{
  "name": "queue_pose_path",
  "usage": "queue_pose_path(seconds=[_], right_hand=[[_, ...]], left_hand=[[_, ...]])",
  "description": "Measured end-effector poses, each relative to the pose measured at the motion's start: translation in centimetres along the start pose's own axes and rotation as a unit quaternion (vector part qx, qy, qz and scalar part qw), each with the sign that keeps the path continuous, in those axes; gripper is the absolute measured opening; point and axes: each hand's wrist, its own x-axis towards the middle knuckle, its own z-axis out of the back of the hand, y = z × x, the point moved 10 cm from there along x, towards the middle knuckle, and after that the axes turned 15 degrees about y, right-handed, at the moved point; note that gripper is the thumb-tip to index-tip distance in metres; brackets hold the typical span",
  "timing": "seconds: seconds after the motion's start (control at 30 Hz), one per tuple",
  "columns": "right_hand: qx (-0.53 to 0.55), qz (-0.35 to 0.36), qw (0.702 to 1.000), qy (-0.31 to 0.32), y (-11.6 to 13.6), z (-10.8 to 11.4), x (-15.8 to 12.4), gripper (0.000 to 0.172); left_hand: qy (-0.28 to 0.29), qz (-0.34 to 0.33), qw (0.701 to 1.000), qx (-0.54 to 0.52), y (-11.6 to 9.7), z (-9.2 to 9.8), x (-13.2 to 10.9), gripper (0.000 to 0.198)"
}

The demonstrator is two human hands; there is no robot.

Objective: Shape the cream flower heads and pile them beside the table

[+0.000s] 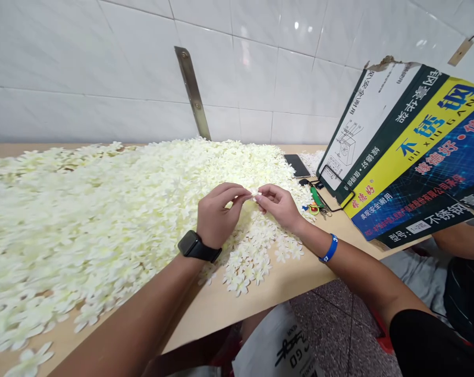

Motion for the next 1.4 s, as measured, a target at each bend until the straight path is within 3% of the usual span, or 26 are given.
queue_pose_path(seconds=[0.27, 0.47, 0.67, 1.0, 1.2, 1.4], right_hand=[[-0.028, 0.008, 1.000, -0.006, 0.8, 0.1, -0.1, 0.044], [-0.026, 0.008, 1.000, -0.016, 0.7, 0.3, -0.1, 0.048], [-0.018, 0.016, 0.999, -0.028, 0.6, 0.8, -0.2, 0.047], [0.001, 0.019, 1.000, -0.006, 0.3, 0.4, 0.1, 0.051], [-0.007, 0.018, 1.000, -0.003, 0.4, 0.3, 0.1, 0.049], [-0.027, 0.022, 0.999, -0.008, 1.1, 0.4, -0.1, 0.047]], left_hand=[[0.071, 0.010, 0.997, 0.004, 0.2, -1.5, 0.3, 0.015], [0.069, 0.007, 0.998, 0.006, 0.2, -1.4, 0.2, 0.013], [0.028, -0.006, 0.999, 0.021, -0.4, -0.8, 0.1, 0.017], [-0.008, -0.040, 0.999, 0.016, -0.3, -0.2, -0.1, 0.009], [0.002, -0.031, 0.999, 0.015, -0.2, -0.3, 0.0, 0.012], [0.052, 0.018, 0.998, -0.009, 0.9, -1.3, 0.2, 0.014]])
